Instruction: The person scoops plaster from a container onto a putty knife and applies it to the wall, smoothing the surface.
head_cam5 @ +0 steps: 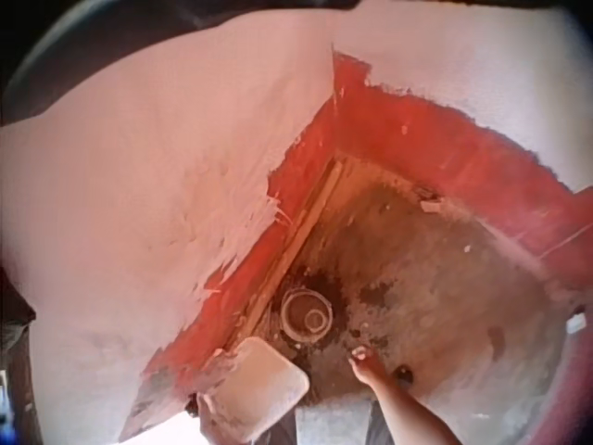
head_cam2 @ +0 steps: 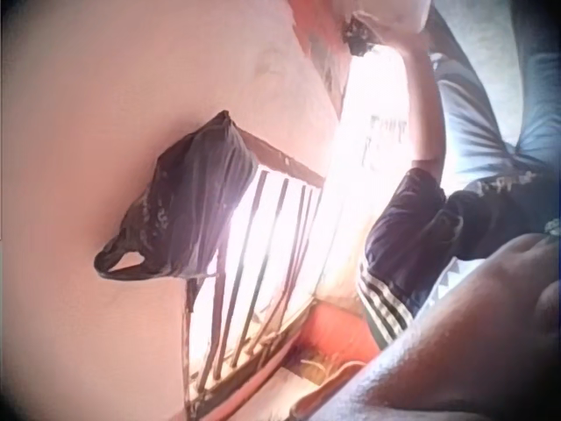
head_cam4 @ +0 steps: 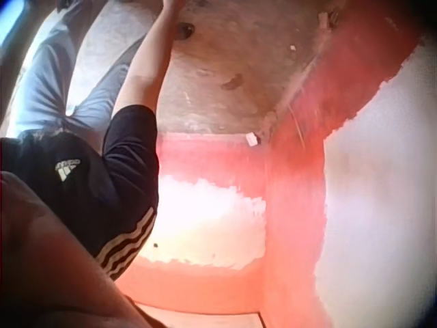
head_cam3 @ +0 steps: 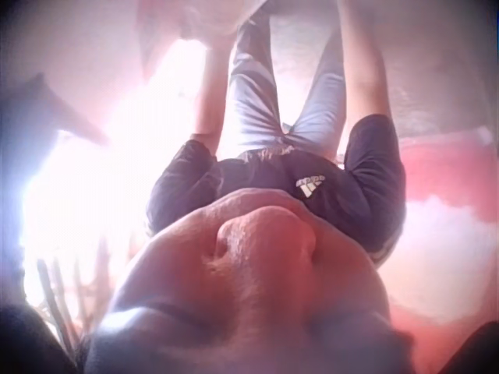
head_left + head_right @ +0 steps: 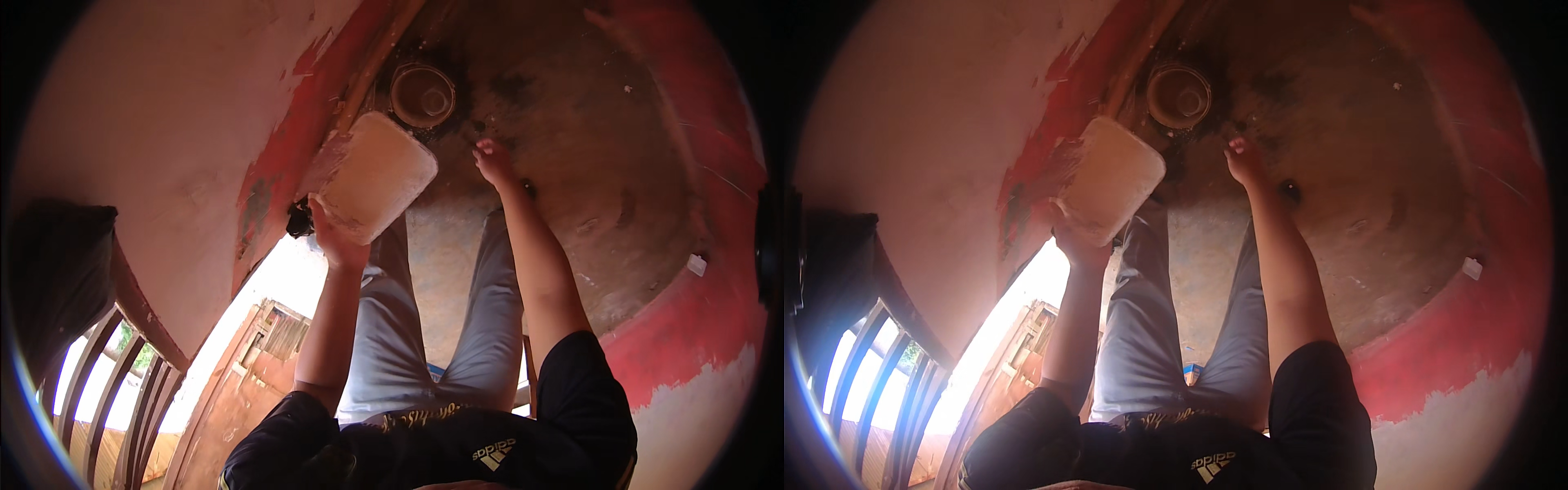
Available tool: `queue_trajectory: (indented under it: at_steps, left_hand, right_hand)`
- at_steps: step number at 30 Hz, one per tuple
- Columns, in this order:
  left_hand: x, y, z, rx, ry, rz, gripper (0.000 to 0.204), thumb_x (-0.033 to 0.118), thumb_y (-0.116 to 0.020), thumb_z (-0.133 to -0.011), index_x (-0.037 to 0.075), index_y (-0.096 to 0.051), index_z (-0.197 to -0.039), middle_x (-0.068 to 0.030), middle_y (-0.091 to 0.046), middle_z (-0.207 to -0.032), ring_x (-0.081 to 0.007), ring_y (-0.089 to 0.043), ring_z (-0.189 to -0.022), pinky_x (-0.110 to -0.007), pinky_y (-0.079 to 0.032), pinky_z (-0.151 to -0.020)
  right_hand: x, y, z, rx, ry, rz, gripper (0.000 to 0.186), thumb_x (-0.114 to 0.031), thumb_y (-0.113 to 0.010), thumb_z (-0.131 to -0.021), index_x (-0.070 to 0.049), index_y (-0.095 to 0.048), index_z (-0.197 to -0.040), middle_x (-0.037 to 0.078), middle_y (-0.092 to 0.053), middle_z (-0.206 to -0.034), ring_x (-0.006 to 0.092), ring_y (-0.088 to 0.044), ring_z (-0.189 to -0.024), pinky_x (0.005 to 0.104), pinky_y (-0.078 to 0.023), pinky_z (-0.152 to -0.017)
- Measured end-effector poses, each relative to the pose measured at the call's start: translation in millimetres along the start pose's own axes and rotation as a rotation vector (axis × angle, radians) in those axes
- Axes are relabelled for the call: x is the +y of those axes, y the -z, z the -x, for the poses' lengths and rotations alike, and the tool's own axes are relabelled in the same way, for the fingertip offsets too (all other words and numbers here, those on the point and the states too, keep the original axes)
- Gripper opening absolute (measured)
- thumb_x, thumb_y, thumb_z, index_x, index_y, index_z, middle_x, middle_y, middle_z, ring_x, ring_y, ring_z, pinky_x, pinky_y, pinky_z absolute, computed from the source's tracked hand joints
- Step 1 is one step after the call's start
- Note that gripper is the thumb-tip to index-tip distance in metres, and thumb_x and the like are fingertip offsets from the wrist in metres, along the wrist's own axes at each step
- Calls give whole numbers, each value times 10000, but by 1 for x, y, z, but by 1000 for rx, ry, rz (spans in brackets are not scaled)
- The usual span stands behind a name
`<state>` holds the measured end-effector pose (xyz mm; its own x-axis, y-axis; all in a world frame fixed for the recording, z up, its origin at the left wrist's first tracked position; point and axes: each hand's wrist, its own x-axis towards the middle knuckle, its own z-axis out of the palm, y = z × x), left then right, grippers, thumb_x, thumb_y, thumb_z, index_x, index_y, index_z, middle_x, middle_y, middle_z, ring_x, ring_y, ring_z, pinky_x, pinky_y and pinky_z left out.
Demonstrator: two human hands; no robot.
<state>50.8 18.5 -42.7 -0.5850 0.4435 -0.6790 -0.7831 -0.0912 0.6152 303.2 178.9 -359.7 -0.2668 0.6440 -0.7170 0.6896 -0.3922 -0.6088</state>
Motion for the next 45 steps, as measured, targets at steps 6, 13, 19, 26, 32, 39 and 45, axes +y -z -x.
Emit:
queue_trajectory:
  at_steps: [6,13,19,26,32,39,45]
  left_hand:
    - [0,-28,55,-46,84,-24,632,528,-370,-1089,129,-347,-1580,-74,-458,-1563,-285,-426,-1454,-486,-327,-1207]
    - [17,-55,105,-213,137,-51,696,576,-400,-1067,107,-350,-1578,-103,-452,-1570,-296,-431,-1451,-490,-332,-1203]
    - [52,-66,153,-297,120,-100,706,577,-405,-1066,117,-308,-1593,-117,-427,-1582,-294,-421,-1460,-489,-345,-1200]
    - [118,-90,205,-447,196,-237,678,530,-424,-1070,89,-322,-1575,-126,-437,-1572,-283,-446,-1440,-466,-352,-1200]
    - [159,-135,216,-750,361,-277,596,456,-443,-1089,49,-397,-1521,-138,-518,-1500,-278,-507,-1385,-450,-383,-1172]
    - [158,-231,288,-1056,657,-345,762,613,-409,-1051,41,-360,-1552,-164,-481,-1532,-318,-512,-1379,-497,-418,-1146]
    - [65,-282,363,-1056,637,-483,788,649,-367,-1047,49,-362,-1558,-158,-484,-1534,-307,-510,-1385,-483,-422,-1145]
  right_hand:
    - [11,60,129,53,-252,-321,216,-150,-684,-966,-77,-618,-1158,63,-673,-1025,183,-678,-797,322,-533,-602]
    - [-68,126,236,45,-210,-593,196,-197,-622,-1021,-143,-593,-1206,47,-676,-1075,187,-689,-800,285,-494,-591]
    - [-125,158,293,47,-186,-465,240,-242,-620,-1027,-113,-599,-1229,60,-694,-1099,199,-708,-889,317,-532,-682]
    - [-241,179,403,20,9,-652,309,-356,-561,-1069,-99,-590,-1239,95,-699,-1175,208,-699,-982,355,-550,-828]
    - [-304,198,505,21,238,-868,459,-450,-540,-1065,-65,-560,-1315,105,-666,-1246,220,-662,-1105,413,-553,-923]
    - [-303,237,583,2,447,-1144,611,-360,-549,-1069,-146,-275,-1572,121,-573,-1364,253,-576,-1279,444,-500,-1048]
    - [-240,329,634,105,620,-1163,614,-241,-567,-1052,-126,-259,-1571,143,-503,-1457,276,-524,-1345,478,-460,-1099]
